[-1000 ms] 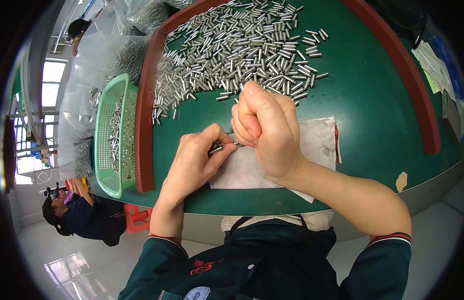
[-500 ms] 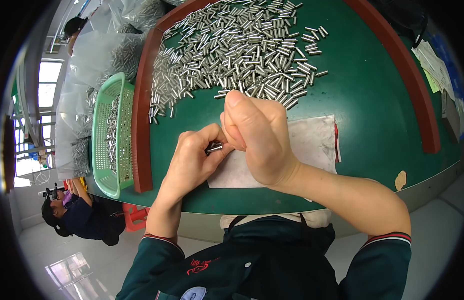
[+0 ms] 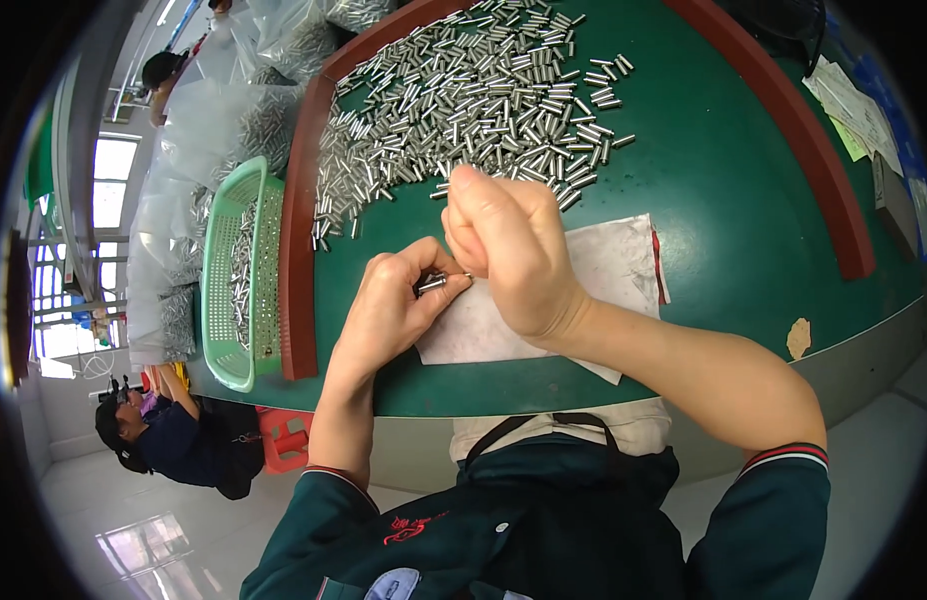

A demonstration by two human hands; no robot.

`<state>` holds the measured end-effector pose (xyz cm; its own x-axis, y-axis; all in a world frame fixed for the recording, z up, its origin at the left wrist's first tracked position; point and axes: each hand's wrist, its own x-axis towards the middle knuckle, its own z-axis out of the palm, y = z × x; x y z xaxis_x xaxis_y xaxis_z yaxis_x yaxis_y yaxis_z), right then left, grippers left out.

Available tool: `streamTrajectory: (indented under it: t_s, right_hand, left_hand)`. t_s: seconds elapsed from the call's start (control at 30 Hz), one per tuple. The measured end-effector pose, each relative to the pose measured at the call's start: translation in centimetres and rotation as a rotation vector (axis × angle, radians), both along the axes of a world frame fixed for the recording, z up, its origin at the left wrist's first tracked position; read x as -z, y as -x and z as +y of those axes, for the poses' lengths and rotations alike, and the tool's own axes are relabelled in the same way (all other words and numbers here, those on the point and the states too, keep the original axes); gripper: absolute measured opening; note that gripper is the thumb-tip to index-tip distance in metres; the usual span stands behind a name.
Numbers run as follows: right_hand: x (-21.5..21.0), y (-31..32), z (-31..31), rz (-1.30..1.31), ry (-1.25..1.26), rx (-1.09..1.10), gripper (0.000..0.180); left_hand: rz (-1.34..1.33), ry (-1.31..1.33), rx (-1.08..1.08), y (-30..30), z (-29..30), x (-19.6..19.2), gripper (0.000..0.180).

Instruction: Sorting and inspecting small cylindrical metal components at a factory workbench using a precision pick tool.

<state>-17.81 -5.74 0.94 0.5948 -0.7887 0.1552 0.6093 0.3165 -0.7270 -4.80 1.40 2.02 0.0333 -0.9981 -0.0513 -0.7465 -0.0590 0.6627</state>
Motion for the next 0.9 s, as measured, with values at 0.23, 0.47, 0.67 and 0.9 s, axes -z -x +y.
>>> streamTrajectory:
  t_s: [0.23,0.47,0.67,0.9]
  right_hand:
    - [0.1,0.4,-0.4,-0.009,-0.056,-0.035,0.04]
    - [0.1,0.3,-0.5,0.006,-0.067,-0.037,0.041]
    - [0.5,0.2,-0.8,0.019,-0.085,-0.039,0.041]
    - [0.1,0.2,-0.9,0.027,-0.094,-0.033,0.041]
  left_hand:
    - [0.892,-0.235,-0.106,-1.9,0.0,0.2,0.012]
    - [1.705,-0.261,-0.016,-3.6,-0.4,1.0,0.016]
    - [1.682,-0.21,-0.139,-3.6,-0.9,1.0,0.029]
    - [0.78,0.111,-0.356,-3.6,-1.9,1.7,0.033]
